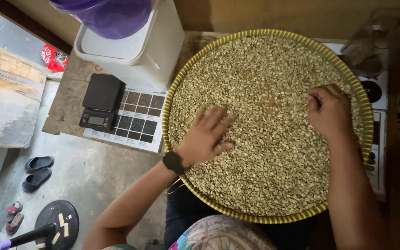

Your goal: Manually sorting green coffee beans in a large tray to remove defects and impurities.

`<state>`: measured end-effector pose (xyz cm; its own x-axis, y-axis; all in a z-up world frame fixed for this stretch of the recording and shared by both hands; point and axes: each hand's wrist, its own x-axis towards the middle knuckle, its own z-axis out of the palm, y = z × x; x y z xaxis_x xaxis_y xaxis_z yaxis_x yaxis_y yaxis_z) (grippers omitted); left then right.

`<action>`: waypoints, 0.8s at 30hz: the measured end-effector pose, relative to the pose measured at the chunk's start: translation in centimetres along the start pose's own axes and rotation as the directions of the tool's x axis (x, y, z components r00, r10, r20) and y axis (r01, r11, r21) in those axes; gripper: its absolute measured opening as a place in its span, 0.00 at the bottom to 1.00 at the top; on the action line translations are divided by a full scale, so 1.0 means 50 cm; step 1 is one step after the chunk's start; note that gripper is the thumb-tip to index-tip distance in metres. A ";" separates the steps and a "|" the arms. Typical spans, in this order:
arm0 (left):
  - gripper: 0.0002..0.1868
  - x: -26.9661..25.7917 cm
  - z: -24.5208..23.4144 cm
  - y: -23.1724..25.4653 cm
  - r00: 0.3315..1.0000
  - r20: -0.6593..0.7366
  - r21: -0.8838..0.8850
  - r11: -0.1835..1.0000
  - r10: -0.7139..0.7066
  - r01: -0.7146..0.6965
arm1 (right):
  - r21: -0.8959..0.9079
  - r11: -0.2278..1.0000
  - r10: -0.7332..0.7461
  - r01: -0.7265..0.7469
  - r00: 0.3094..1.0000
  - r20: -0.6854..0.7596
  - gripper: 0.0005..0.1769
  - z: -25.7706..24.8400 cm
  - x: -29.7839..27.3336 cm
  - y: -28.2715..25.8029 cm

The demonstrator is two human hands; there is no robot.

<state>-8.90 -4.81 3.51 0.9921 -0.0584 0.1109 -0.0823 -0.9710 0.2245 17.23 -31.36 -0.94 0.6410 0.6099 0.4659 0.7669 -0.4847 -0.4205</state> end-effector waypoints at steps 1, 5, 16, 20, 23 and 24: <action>0.49 -0.003 0.005 -0.013 1.000 -0.001 0.001 1.000 0.001 -0.001 | 0.000 1.000 0.000 0.000 1.000 -0.002 0.09 0.000 0.000 0.000; 0.61 0.004 0.029 -0.056 0.949 0.060 0.062 0.950 -0.310 0.307 | 0.032 0.999 0.041 -0.041 0.999 0.024 0.09 -0.004 0.003 -0.007; 0.54 0.242 0.089 0.058 0.901 0.233 0.161 0.929 -0.365 0.334 | 0.006 0.998 0.067 -0.067 0.996 0.060 0.09 0.002 0.005 0.001; 0.39 0.265 0.150 0.100 0.974 0.211 0.085 0.994 -0.080 0.063 | 0.024 1.000 0.001 -0.002 1.000 0.029 0.06 0.004 0.003 0.001; 0.35 0.239 0.175 0.112 0.997 0.011 -0.083 0.993 0.079 -0.078 | 0.032 0.999 0.011 -0.013 0.999 0.040 0.06 -0.002 0.010 -0.013; 0.35 0.225 0.179 0.116 0.987 -0.087 -0.124 0.982 0.134 -0.144 | 0.052 0.999 0.015 -0.017 0.999 0.043 0.06 -0.005 0.010 -0.019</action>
<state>2.63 -13.15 -2.58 0.9600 -0.1675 0.2242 -0.2356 -0.9160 0.3248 16.84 -30.74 -0.08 0.6502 0.6294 0.4256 0.7534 -0.4618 -0.4681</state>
